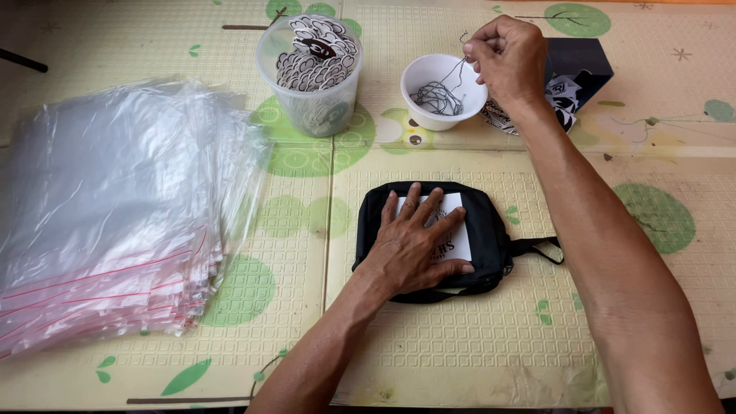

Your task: The person cleans a black shoulder bag with a blue brush, then attaches a printed label and a small charm to the bag's strap. The person smooths the label and secures the charm by hand.

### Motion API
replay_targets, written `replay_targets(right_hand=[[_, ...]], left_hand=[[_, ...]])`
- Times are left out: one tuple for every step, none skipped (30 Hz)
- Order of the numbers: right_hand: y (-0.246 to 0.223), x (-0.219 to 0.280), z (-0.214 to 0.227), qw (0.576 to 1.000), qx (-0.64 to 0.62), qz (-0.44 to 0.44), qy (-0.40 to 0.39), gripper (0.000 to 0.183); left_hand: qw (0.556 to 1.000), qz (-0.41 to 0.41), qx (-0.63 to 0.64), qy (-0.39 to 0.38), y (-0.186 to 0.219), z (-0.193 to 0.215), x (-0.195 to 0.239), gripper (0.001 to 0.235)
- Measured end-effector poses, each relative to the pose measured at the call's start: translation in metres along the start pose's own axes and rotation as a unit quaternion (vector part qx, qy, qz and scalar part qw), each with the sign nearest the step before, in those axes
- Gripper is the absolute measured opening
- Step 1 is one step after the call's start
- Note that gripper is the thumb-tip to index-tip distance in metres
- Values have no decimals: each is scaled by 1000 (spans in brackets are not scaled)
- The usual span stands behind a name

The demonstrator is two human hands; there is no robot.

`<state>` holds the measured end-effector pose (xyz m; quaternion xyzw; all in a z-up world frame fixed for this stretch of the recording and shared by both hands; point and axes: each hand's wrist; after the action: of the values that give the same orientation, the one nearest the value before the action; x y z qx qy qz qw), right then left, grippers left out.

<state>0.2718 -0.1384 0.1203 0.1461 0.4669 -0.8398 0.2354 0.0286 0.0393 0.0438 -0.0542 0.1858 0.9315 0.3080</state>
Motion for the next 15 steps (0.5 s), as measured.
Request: replay_targets(right_hand=[[2,1,1,1000,0,0,0,8],[4,1,3,1000,24,9,-3,6],[7,2,4,999,48,17,-7,7],[8,3,4,999,48,17,-7,7],[9,3,4,997,55,45,-7,11],[10,3,5,995,62,73,-8,16],[9,2,4,995,61,73,-8,16],[7,0,3,997,7,73,9,15],[5,-3,4,996,-46,74,26,15],[-3,-2,5,996,-46,75,26,15],[-11,-1,7,994,-67,81,33,13],[-19,1,10,992,-87,87,39,12],[-20,1,11,992,-86,85,39,12],[-21,1,12,990,-77,111,35,11],[-22,0,14,988,-67,137,31,12]], left_hand=[[1000,0,0,0,0,1,0,85],[1000,-1,2,-1,0,1,0,85],[1000,-1,5,-1,0,2,0,85],[1000,-1,5,-1,0,1,0,85],[1000,1,8,-5,0,1,0,85],[1000,3,11,-9,0,1,1,85],[1000,4,10,-9,0,0,1,85],[1000,3,8,-7,0,0,1,85],[1000,1,5,-4,0,-1,1,86],[1000,0,4,-3,-1,0,1,86],[1000,3,12,-7,-1,0,1,87],[1000,6,20,-11,-1,0,0,89],[1000,5,21,-13,-1,1,1,89],[999,4,53,-3,-2,2,1,88],[996,3,84,8,-2,3,0,87]])
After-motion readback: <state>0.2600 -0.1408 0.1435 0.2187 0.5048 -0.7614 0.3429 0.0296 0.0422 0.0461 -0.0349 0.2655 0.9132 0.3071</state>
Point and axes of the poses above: each hand's wrist, its own x-axis away from the middle knuckle, its own z-axis out of the back of the hand, y = z × x, and after that the axes turned 12 degrees about -y, right-handed
